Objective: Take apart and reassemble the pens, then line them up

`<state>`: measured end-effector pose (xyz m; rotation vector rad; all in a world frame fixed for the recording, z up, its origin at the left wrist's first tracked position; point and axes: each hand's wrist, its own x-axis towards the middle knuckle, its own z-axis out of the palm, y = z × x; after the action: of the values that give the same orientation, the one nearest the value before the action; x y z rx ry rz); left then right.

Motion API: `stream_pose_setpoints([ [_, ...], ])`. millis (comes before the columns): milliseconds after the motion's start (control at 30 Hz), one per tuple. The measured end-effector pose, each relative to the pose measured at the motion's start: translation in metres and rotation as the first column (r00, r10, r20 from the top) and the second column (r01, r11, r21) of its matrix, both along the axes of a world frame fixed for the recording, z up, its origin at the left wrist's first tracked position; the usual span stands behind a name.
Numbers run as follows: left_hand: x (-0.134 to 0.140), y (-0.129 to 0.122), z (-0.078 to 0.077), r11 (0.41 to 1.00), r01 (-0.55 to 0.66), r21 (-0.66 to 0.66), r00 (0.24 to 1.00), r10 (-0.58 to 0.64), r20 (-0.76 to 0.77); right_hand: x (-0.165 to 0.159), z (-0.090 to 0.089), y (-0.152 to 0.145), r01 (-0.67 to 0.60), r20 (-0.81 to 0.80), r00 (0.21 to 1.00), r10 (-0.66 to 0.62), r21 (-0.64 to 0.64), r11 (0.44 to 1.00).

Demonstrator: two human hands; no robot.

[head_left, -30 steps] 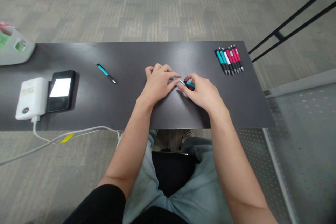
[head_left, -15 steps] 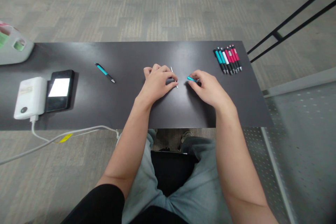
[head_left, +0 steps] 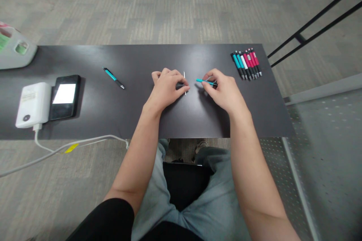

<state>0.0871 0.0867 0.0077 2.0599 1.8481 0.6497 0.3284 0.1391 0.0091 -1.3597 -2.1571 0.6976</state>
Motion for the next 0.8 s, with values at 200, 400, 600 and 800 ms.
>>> stream_pose_setpoints([
  [200,-0.005,0.001,0.005,0.978,-0.201,0.060,0.978,0.197,0.067,-0.015,0.002,-0.001,0.056,0.020,0.998,-0.056,-0.007,0.998],
  [400,-0.012,0.002,0.009,0.942,-0.331,0.049,0.941,0.327,0.086,-0.020,-0.001,0.001,0.039,0.023,0.999,-0.039,0.010,0.999],
  [600,-0.013,0.002,0.009,0.945,-0.324,0.047,0.942,0.318,0.107,-0.018,0.000,0.002,0.009,-0.066,0.998,-0.005,0.057,0.998],
  [800,-0.013,0.002,0.008,0.947,-0.316,0.050,0.946,0.311,0.088,-0.024,-0.002,0.003,0.002,-0.087,0.996,0.002,0.043,0.999],
])
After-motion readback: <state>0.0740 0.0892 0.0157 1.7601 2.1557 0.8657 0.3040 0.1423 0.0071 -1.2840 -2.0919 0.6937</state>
